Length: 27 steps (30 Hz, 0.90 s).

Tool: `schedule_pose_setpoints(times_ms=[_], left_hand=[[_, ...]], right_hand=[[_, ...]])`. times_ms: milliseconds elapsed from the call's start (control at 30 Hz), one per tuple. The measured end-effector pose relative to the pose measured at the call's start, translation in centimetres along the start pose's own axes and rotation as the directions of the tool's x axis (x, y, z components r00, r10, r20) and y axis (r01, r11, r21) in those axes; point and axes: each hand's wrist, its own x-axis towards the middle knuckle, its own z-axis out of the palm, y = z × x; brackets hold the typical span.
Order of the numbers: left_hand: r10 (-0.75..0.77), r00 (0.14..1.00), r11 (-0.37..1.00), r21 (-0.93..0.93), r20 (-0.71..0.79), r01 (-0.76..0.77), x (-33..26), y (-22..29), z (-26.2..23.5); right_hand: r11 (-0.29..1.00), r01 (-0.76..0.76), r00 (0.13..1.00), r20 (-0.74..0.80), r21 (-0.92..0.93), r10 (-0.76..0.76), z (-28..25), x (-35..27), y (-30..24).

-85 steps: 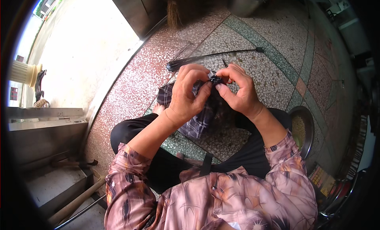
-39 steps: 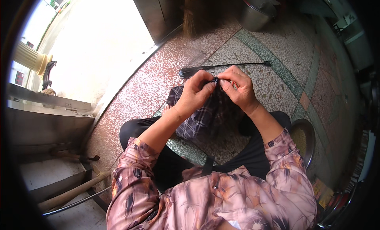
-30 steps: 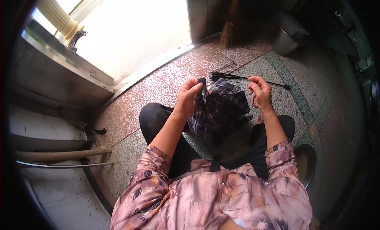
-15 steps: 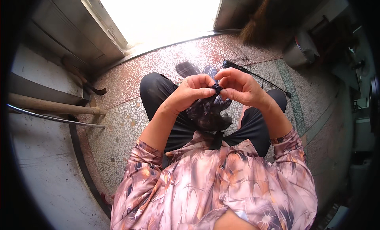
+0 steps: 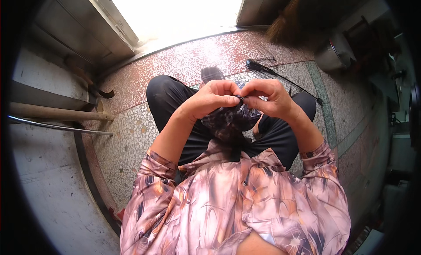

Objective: Repairing an umbrella by cutting or adjusting the fabric and ribs with scissors.

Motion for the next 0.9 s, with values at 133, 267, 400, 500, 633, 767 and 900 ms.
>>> schedule_pose_setpoints(times_ms=[133,267,400,500,633,767,900], left_hand=[[0.034,0.993,0.996,0.09,-0.114,-0.024,0.2,0.1,1.3],[0.314,0.935,0.857,0.472,-0.164,-0.205,0.5,-1.9,2.5],[0.33,0.913,0.804,0.578,-0.242,-0.137,0.7,-2.5,2.4],[0.213,0.951,0.91,0.401,-0.225,-0.109,0.8,-2.4,1.1],[0.035,0.98,0.997,0.079,-0.195,-0.02,0.6,-2.1,0.1],[-0.027,0.984,0.997,0.066,-0.175,0.039,0.8,-1.7,0.1],[-0.058,0.986,0.996,0.059,-0.159,0.068,0.7,-1.5,0.0]], right_hand=[[0.994,-0.054,0.984,-0.166,0.095,0.069,0.7,-0.6,0.9],[0.992,-0.086,0.954,-0.28,0.095,0.109,1.1,-1.0,2.2],[0.942,-0.153,0.944,-0.239,0.298,0.229,1.4,-1.1,2.0],[0.924,-0.135,0.954,-0.205,0.359,0.219,1.1,-1.3,2.1],[0.999,-0.025,0.995,-0.092,0.031,0.028,0.3,-0.9,0.8],[0.785,0.355,0.918,0.031,-0.508,-0.395,-0.1,-0.1,1.2],[0.74,0.359,0.923,0.098,-0.57,-0.372,-0.4,0.0,0.6]])
